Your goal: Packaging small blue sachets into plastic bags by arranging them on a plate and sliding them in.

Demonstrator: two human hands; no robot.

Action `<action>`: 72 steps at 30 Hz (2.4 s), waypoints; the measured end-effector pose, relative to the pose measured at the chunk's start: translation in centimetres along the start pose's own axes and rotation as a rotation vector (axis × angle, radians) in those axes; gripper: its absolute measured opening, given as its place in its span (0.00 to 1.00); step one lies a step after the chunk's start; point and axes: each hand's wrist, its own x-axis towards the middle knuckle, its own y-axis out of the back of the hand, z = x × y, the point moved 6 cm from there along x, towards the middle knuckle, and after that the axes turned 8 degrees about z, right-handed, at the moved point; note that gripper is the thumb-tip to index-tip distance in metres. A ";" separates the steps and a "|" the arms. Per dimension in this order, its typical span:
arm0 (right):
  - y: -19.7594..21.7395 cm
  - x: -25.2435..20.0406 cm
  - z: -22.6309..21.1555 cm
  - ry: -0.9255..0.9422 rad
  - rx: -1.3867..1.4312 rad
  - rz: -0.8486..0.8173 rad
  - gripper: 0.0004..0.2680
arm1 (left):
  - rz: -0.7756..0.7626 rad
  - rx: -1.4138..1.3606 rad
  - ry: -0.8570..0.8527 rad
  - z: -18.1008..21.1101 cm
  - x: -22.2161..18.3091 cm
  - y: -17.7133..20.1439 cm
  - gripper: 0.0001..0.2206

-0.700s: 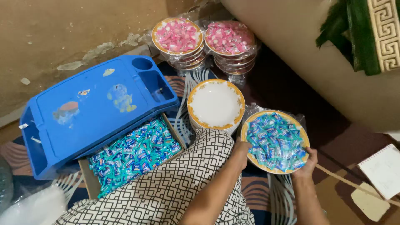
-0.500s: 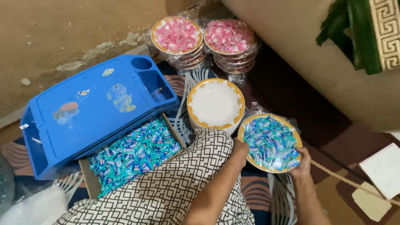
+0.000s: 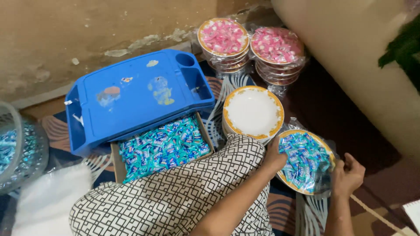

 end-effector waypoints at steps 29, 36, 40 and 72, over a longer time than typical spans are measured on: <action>-23.4 -0.3 -11.0 -0.124 -0.153 -0.620 0.28 | 0.603 0.353 0.225 -4.2 11.4 18.6 0.32; -18.9 0.9 -18.4 -0.308 0.213 -0.477 0.24 | 0.599 0.046 0.252 -3.5 11.4 19.6 0.26; -19.6 3.5 -21.5 -0.256 0.393 -0.437 0.23 | 0.619 -0.085 0.139 -1.8 13.0 21.7 0.26; -38.9 -18.4 -48.9 -0.228 0.818 -0.932 0.25 | 1.085 0.040 -0.023 -7.4 1.2 59.6 0.33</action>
